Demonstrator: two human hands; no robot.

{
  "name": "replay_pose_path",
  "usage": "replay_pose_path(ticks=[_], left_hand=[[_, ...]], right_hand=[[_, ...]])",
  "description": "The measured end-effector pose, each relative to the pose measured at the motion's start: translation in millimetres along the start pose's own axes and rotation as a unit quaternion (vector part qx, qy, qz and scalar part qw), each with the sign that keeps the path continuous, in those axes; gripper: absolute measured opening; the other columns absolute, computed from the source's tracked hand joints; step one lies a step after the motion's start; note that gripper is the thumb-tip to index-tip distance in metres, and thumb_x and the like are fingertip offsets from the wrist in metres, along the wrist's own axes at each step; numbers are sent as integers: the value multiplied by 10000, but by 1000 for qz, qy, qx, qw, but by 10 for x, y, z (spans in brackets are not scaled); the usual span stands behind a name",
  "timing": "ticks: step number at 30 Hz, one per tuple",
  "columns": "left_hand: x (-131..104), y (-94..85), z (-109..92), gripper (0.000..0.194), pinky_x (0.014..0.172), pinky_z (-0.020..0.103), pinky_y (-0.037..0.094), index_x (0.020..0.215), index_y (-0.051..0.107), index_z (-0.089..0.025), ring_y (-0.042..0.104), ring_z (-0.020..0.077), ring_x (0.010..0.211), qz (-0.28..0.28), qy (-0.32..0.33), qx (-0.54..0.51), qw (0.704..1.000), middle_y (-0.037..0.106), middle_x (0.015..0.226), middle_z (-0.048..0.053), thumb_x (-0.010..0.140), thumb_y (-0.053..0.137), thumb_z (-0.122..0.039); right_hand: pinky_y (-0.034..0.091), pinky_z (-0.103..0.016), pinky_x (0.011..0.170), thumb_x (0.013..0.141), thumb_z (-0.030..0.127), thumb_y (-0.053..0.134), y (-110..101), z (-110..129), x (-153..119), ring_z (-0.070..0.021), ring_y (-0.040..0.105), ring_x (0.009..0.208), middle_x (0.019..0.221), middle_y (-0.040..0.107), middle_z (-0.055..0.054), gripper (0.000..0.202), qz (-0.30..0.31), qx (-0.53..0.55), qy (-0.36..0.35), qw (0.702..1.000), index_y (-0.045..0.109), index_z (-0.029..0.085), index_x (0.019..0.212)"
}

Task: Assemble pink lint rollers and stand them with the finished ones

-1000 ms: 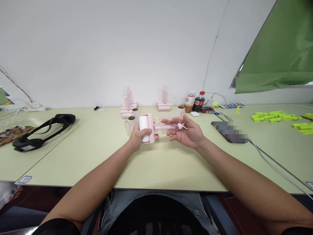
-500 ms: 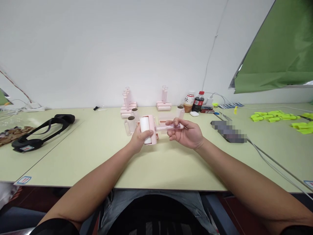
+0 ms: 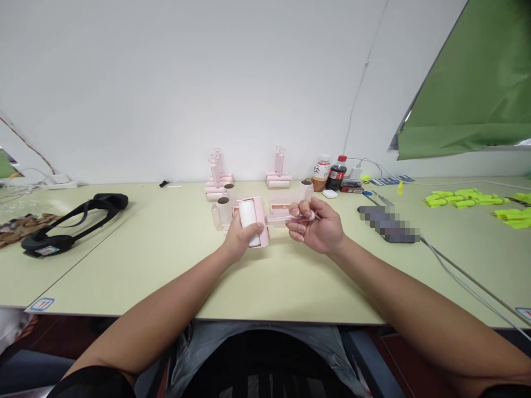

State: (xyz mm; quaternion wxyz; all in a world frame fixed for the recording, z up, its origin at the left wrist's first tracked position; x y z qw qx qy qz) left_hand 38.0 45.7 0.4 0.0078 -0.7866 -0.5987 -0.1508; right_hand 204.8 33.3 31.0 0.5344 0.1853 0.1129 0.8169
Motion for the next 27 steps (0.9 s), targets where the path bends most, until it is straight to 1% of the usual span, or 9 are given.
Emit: replay_pose_path(ticks=[7, 12, 16, 19, 21, 23, 24, 25, 27], left_hand=[[-15, 10, -36, 407, 695, 334, 516, 1007, 568, -173, 629, 210, 776, -27, 14, 32, 999, 653, 883, 45, 651, 691, -329], [-22, 19, -48, 437, 680, 336, 512, 1019, 570, -175, 639, 224, 790, -32, 14, 41, 999, 670, 898, 59, 635, 693, -342], [-20, 12, -32, 461, 666, 326, 510, 1032, 555, -178, 641, 222, 787, -38, 24, 52, 998, 671, 897, 56, 628, 703, -342], [-16, 2, 0, 447, 625, 299, 507, 1021, 557, -178, 644, 210, 764, -50, 14, 47, 998, 671, 908, 50, 626, 709, -321], [-10, -5, 30, 471, 534, 262, 483, 1052, 556, -174, 642, 195, 704, -52, -14, 21, 998, 670, 898, 49, 636, 712, -331], [-2, 5, 56, 503, 418, 235, 422, 1089, 551, -155, 631, 192, 621, -32, -63, -36, 997, 667, 835, 57, 682, 676, -422], [0, 19, 52, 523, 375, 235, 394, 1093, 552, -138, 621, 196, 582, -11, -85, -75, 994, 663, 792, 65, 714, 631, -490], [1, 40, 31, 551, 349, 243, 381, 1090, 557, -122, 612, 201, 553, 17, -101, -115, 988, 659, 756, 75, 744, 571, -550], [-6, 83, -58, 604, 345, 274, 407, 1092, 568, -99, 615, 219, 544, 81, -110, -182, 974, 667, 746, 102, 784, 467, -608]], right_hand=[[326, -226, 363, 829, 525, 591, 24, 10, 4, -83, 305, 450, 719, 469, 26, 489, -11, 54, -8, 998, 292, 202, 616], [336, -215, 352, 829, 552, 601, 22, 19, 8, -73, 310, 435, 718, 462, 38, 482, -21, 49, -22, 998, 311, 210, 651], [341, -206, 342, 821, 506, 640, -3, 1, 17, -60, 319, 418, 711, 464, 53, 435, -26, 72, -22, 997, 350, 214, 682], [358, -205, 345, 821, 469, 651, -28, -30, 36, -58, 351, 416, 716, 498, 57, 386, -19, 90, -7, 996, 389, 213, 699], [391, -218, 356, 825, 452, 642, -58, -51, 58, -68, 409, 429, 763, 556, 48, 314, -22, 85, -3, 996, 448, 219, 745], [441, -246, 383, 829, 434, 628, -113, -79, 87, -94, 488, 468, 820, 611, 23, 246, -48, 67, -3, 997, 504, 221, 817], [456, -254, 395, 832, 422, 622, -151, -96, 100, -106, 514, 484, 803, 619, 15, 229, -72, 55, -4, 996, 519, 217, 838], [457, -249, 397, 837, 408, 617, -191, -118, 111, -110, 519, 485, 751, 609, 16, 216, -99, 44, -3, 994, 524, 212, 841], [398, -211, 359, 850, 381, 608, -259, -176, 122, -95, 468, 437, 612, 532, 43, 205, -153, 33, 12, 988, 510, 207, 800]])
Point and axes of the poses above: each hand's wrist, its own x-axis towards the middle knuckle, its own y-axis out of the palm, z = x × y, the point moved 6 cm from there along x, towards the middle knuckle
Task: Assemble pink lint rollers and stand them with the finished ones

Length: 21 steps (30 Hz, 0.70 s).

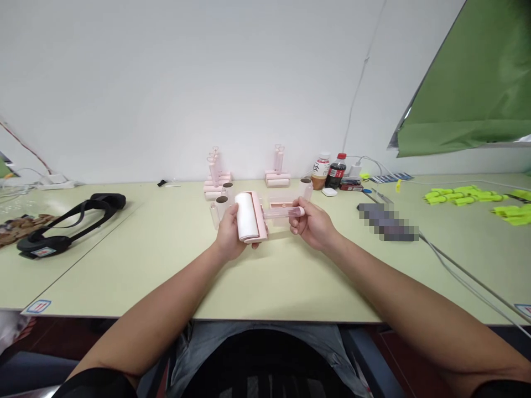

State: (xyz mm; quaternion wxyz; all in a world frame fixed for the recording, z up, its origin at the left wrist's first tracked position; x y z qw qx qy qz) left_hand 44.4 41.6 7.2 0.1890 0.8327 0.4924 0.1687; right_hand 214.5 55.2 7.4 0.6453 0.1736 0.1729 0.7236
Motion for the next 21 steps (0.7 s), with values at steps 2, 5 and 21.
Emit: replay_pose_path(ticks=[2, 5, 21], left_hand=[[-31, 59, -77, 603, 373, 300, 450, 1143, 567, -98, 644, 245, 600, 52, 4, -21, 998, 689, 802, 124, 801, 446, -579], [-72, 93, -123, 518, 441, 305, 500, 1175, 572, -119, 675, 269, 724, 76, 28, 5, 997, 704, 895, 131, 752, 584, -416], [-183, -24, -319, 385, 422, 219, 382, 835, 543, -178, 535, 102, 441, -109, 268, 202, 936, 557, 538, -37, 763, 700, -522]], right_hand=[[296, -176, 316, 865, 379, 596, -24, -73, 13, -70, 374, 383, 537, 448, 63, 250, -26, -12, 29, 999, 474, 204, 734], [210, -155, 306, 886, 419, 571, 8, -181, -1, -47, 294, 367, 525, 409, 62, 348, -19, -36, 80, 996, 422, 196, 664], [129, -132, 301, 983, 471, 362, 85, -445, -59, -55, 216, 362, 531, 365, 73, 326, 83, -54, 230, 968, 490, 210, 833]])
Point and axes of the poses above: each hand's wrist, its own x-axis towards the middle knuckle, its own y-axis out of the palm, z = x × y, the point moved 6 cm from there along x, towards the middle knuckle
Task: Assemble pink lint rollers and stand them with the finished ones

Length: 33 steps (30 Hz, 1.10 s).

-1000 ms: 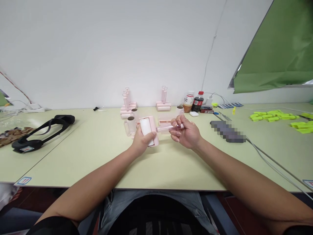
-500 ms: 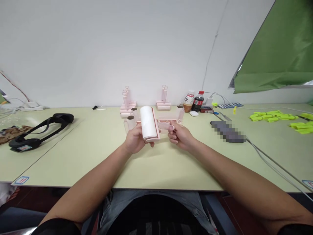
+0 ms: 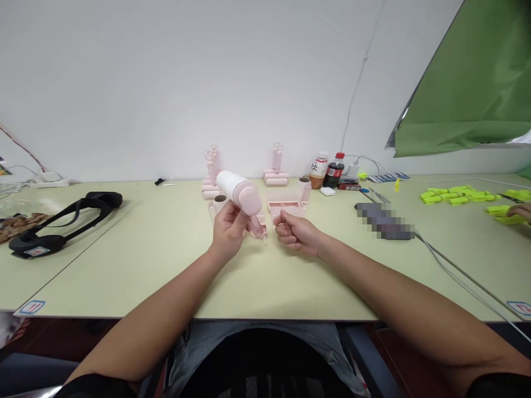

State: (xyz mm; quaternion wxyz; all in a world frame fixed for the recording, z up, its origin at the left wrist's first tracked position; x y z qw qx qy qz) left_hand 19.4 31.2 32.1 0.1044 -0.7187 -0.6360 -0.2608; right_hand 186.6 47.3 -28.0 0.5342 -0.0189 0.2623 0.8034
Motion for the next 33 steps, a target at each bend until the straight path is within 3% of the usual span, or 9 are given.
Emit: replay_pose_path(ticks=[5, 10, 13, 17, 19, 22, 25, 28, 33], left_hand=[[-34, 42, 55, 332, 353, 209, 345, 802, 471, -197, 410, 58, 282, 30, -10, -18, 999, 564, 514, -66, 844, 615, -494], [-54, 155, 69, 372, 353, 185, 355, 802, 486, -184, 469, 61, 342, 69, -15, -16, 997, 550, 537, -59, 793, 663, -511], [-52, 159, 80, 399, 342, 178, 350, 795, 481, -183, 488, 61, 365, 63, -29, -19, 997, 557, 583, -52, 764, 683, -527], [-38, 95, 124, 396, 303, 171, 311, 802, 473, -187, 470, 56, 353, 40, -49, -2, 998, 567, 607, -49, 774, 663, -534], [-29, 73, 133, 390, 289, 176, 290, 798, 465, -192, 455, 57, 344, 30, -51, 2, 998, 568, 610, -48, 777, 657, -531], [-20, 69, 122, 392, 318, 191, 323, 781, 468, -191, 402, 42, 335, 15, -50, 12, 999, 530, 580, -64, 759, 683, -518], [-23, 89, 113, 396, 371, 207, 372, 768, 488, -189, 372, 34, 361, 8, -55, 29, 998, 484, 562, -72, 728, 724, -505], [-37, 116, 122, 386, 399, 204, 371, 779, 505, -184, 419, 50, 426, 22, -57, 50, 997, 474, 595, -57, 717, 745, -481], [-67, 142, 169, 352, 467, 213, 390, 798, 528, -178, 459, 76, 534, 66, -44, 98, 992, 486, 670, -31, 743, 719, -468]], right_hand=[[115, -129, 310, 974, 493, 384, 9, 139, -30, -55, 153, 375, 532, 289, 84, 347, 60, 62, -52, 995, 480, 212, 794], [100, -131, 320, 906, 532, 521, 11, 196, -55, -53, 128, 381, 515, 264, 96, 361, 60, 77, -90, 991, 431, 220, 748], [101, -141, 323, 883, 552, 543, -19, 235, -63, -55, 117, 378, 492, 235, 104, 386, 24, 65, -113, 991, 411, 225, 728], [125, -173, 330, 839, 617, 543, -220, 374, -80, -63, 125, 378, 482, 196, 108, 445, -90, 3, -191, 977, 385, 230, 686], [188, -197, 354, 822, 611, 556, -381, 509, -124, -80, 194, 397, 484, 232, 94, 440, -173, -98, -271, 942, 396, 233, 666], [377, -259, 507, 827, 490, 579, -522, 712, -202, -139, 413, 550, 572, 443, 23, 328, -280, -358, -376, 808, 475, 227, 662], [450, -365, 761, 815, 364, 565, -567, 744, -114, -228, 551, 820, 833, 636, -57, 155, -279, -541, -374, 700, 590, 217, 772], [430, -421, 909, 796, 293, 561, -564, 675, 17, -285, 570, 1026, 1056, 670, -104, 227, -217, -620, -354, 666, 648, 199, 982], [421, -424, 963, 802, 259, 566, -483, 553, 79, -293, 558, 1140, 1236, 637, -103, 419, -146, -667, -333, 651, 605, 209, 1216]])
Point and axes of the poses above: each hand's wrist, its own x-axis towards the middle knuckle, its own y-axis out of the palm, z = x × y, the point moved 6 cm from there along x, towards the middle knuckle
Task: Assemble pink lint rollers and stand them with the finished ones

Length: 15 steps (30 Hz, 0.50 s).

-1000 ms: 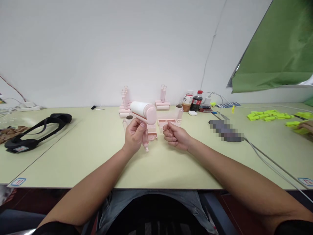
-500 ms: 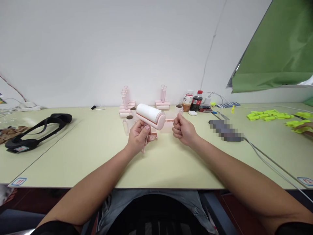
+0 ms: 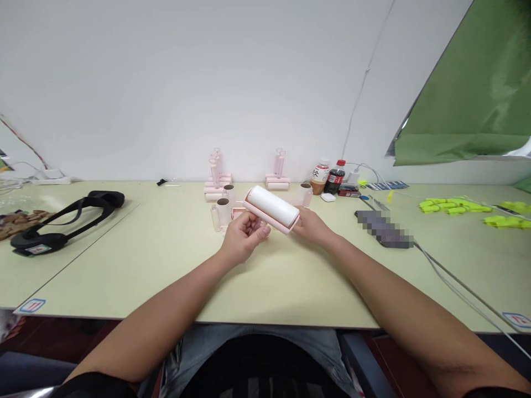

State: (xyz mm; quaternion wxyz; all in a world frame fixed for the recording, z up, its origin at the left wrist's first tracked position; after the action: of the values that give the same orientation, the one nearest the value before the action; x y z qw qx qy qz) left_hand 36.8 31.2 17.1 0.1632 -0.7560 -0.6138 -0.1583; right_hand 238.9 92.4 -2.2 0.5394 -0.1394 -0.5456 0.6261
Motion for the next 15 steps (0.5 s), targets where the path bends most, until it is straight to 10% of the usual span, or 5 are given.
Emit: replay_pose_path(ticks=[6, 15], left_hand=[[-27, 51, 103, 311, 503, 222, 335, 811, 504, -185, 410, 80, 554, 61, 16, 32, 998, 441, 661, -41, 778, 697, -427], [-42, 91, -9, 249, 546, 234, 303, 831, 563, -183, 389, 94, 576, 103, 60, 158, 980, 447, 644, -39, 795, 665, -407]], right_hand=[[427, -457, 884, 747, 320, 662, 0, 41, -42, -360, 552, 1091, 1263, 638, -88, 449, 22, -28, 47, 998, 637, 256, 1191], [482, -347, 716, 712, 369, 661, -189, 47, -111, -259, 610, 888, 1034, 679, -68, 437, -54, 297, 162, 939, 581, 248, 1124]])
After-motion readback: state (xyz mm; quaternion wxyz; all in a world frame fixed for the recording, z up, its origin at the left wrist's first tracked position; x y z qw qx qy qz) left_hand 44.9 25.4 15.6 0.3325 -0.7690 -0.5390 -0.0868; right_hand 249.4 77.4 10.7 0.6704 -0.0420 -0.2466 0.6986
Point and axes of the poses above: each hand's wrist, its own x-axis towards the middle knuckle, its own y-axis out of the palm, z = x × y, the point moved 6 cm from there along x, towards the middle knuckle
